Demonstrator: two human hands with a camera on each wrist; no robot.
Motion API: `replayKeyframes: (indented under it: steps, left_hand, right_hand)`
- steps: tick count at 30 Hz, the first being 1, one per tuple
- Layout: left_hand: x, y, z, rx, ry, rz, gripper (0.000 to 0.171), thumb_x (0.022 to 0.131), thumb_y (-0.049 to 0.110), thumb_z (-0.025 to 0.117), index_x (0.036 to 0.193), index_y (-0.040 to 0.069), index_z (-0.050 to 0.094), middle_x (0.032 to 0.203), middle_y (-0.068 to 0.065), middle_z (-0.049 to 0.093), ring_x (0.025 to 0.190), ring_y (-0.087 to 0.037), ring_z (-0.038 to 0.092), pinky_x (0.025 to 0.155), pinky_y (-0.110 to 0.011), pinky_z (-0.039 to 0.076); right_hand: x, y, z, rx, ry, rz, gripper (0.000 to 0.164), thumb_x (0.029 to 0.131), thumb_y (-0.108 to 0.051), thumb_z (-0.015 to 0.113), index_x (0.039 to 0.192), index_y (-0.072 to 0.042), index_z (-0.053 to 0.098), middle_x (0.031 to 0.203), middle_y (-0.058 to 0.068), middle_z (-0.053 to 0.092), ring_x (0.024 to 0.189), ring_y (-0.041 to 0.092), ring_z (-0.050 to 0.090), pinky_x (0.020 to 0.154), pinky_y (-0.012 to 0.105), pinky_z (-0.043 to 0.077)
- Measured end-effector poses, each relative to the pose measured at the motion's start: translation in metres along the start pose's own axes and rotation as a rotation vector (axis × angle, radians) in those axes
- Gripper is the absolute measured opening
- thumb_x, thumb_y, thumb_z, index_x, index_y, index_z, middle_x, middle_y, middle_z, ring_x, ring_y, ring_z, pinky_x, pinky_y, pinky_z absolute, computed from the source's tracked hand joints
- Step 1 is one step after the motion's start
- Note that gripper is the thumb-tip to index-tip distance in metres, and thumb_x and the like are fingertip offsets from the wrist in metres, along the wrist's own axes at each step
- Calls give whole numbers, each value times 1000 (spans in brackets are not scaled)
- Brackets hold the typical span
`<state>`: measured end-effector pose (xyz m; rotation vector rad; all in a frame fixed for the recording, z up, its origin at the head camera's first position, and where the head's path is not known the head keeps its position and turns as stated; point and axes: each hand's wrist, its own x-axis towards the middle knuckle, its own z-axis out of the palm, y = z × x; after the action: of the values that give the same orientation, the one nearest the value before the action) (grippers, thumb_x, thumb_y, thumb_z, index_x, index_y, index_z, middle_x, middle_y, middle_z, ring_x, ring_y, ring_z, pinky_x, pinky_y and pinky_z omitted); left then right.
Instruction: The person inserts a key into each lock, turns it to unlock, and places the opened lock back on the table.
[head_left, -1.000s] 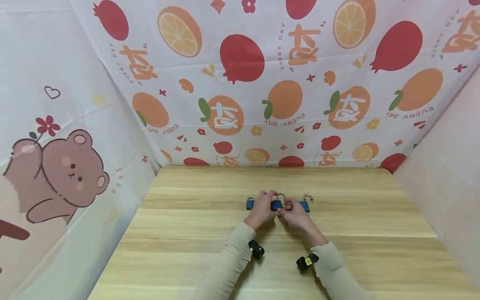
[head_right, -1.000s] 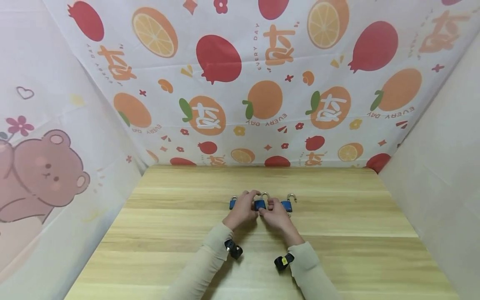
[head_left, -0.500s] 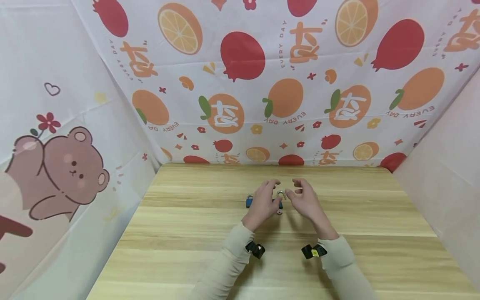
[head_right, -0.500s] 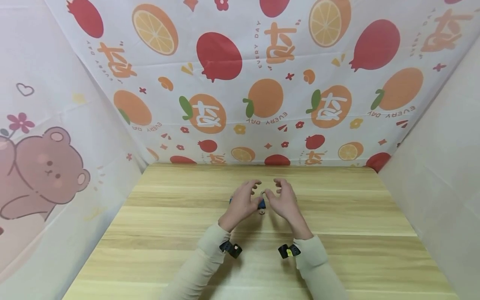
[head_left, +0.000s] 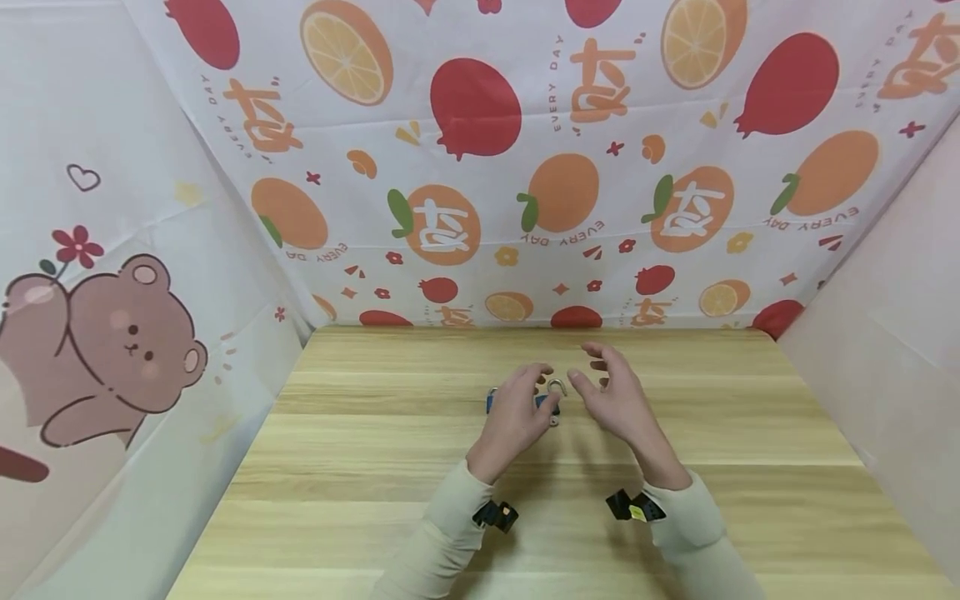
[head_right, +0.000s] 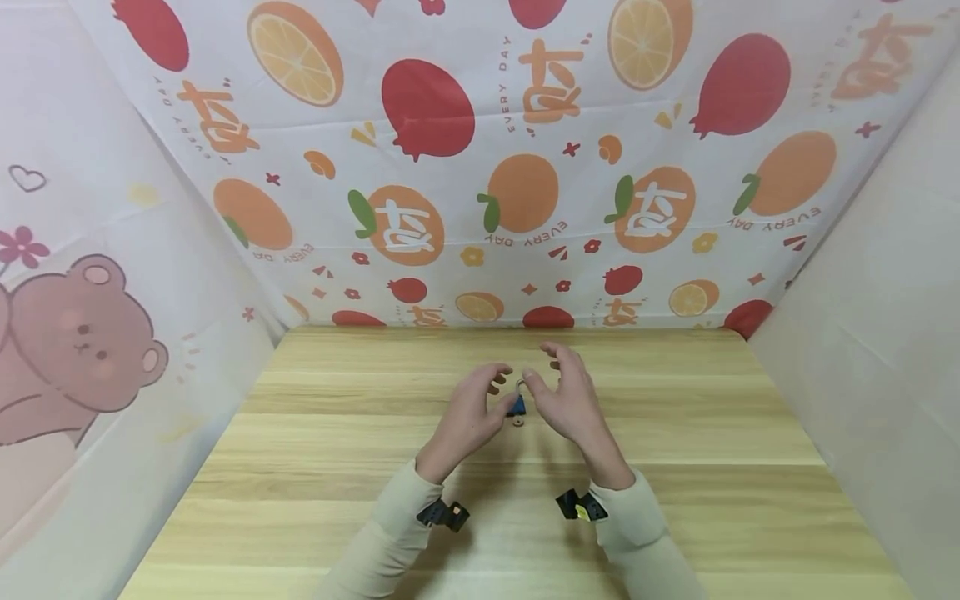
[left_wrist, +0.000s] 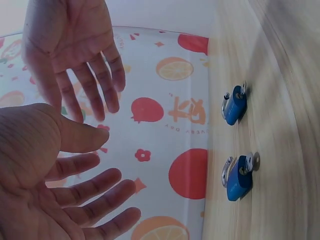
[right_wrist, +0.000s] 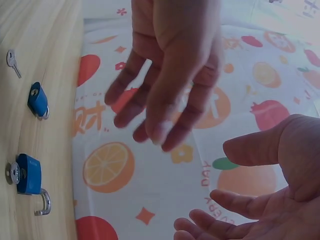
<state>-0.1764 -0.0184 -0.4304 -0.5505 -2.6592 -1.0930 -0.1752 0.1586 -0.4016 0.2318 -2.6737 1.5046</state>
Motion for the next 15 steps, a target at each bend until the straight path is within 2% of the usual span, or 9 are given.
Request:
replayKeyframes:
  steps: [8,15]
  left_hand:
    - [-14,-13,-12,17,67,-28,28,94,16,72,120,6,67,114,-12,72,103,-29,69,82,-40,58]
    - [-25,-26,-21,50,75,-98,28,95,19,71,119,5,67,106,-14,72,90,-26,69,74,-37,56]
  right_hand:
    - [-6,-9,-4,12,-4,-16,53,102,-25,61,148,-6,44,153,17,47,137,40,48,108,57,44]
    - [-10,-14,-6,4,-9,-24,53,102,-24,61,149,-6,44,153,16,46,138,39,47,108,56,43]
